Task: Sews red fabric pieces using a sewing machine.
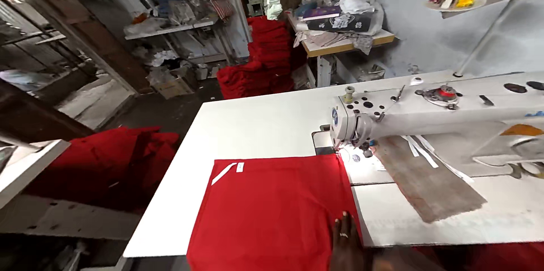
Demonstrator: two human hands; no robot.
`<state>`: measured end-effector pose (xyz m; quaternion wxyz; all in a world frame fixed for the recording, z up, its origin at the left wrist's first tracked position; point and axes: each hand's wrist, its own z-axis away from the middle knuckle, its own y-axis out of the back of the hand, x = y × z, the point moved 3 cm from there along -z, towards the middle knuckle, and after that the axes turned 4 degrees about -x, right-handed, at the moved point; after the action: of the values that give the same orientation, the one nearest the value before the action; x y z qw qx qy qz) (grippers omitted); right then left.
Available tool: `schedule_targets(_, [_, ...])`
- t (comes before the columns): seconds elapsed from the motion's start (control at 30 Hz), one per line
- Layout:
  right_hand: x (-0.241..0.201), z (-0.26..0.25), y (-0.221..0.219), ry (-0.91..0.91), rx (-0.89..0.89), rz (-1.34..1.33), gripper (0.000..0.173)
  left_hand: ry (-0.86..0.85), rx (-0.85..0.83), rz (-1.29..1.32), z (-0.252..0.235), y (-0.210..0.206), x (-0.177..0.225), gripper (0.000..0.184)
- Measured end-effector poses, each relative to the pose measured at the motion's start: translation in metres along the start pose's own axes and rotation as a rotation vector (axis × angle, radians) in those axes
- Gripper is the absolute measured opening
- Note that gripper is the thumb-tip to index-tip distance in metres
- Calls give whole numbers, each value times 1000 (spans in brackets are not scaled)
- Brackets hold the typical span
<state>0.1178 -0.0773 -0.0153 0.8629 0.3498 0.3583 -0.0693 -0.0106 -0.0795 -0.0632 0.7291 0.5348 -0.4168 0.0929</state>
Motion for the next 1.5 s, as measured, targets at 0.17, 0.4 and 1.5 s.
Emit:
schedule_targets(0.17, [12,-89,60,-269,459,-51,50,85,63,15,1,-6,12,38])
schedule_targets(0.4, [27,-140,73,-236,782,97,27,112,20,-77,-2,-6,13,43])
schedule_targets(1.5, [30,-105,34,-71,889,37,27,30,191,-330,-29,-2,18,26])
